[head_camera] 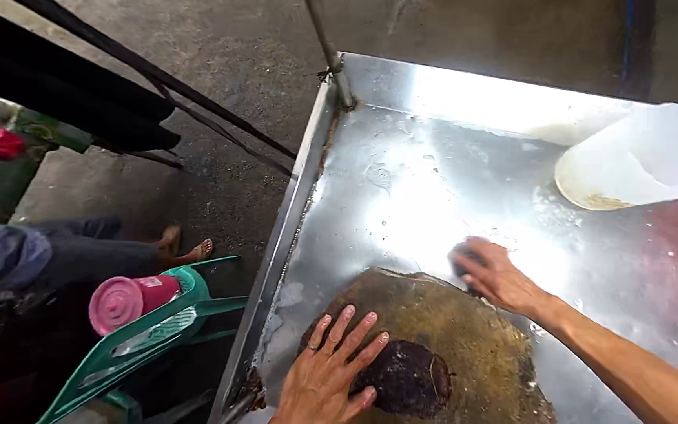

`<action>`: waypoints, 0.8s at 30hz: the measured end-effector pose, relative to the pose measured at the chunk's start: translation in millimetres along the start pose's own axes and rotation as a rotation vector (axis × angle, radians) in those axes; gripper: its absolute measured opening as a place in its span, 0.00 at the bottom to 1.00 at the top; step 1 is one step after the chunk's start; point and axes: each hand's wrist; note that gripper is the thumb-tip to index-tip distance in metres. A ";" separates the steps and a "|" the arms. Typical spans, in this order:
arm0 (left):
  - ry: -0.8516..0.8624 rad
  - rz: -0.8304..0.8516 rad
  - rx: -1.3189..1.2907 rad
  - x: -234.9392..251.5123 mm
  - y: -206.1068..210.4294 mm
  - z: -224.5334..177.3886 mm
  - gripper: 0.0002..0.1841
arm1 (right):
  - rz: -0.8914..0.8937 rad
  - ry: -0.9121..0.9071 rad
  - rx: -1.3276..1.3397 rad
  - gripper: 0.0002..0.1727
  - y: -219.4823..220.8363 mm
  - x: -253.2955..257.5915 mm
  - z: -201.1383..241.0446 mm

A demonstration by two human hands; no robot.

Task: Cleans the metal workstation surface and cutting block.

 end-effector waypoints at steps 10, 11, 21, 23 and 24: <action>-0.035 0.069 -0.015 1.3 -3.8 1.7 0.40 | -0.082 -0.132 -0.092 0.26 69.0 339.1 31.4; -0.038 0.079 -0.015 1.5 -4.4 1.2 0.39 | -0.126 0.001 -0.090 0.28 62.6 357.2 20.4; -0.035 0.084 -0.010 -1.0 -4.3 1.9 0.40 | -0.241 0.455 -0.272 0.34 -20.7 193.2 -115.0; -0.029 0.093 0.007 -0.8 -4.4 2.0 0.41 | -0.211 0.403 -0.277 0.32 -23.5 124.8 -97.8; -0.027 0.099 0.012 -1.0 -4.3 1.4 0.41 | -0.202 0.372 -0.287 0.32 -19.7 85.7 -91.6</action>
Point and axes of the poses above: each hand's wrist, its own x-axis towards the middle knuckle, its own y-axis out of the palm, z = x × y, and after that the axes turned 4 degrees about -x, right-handed
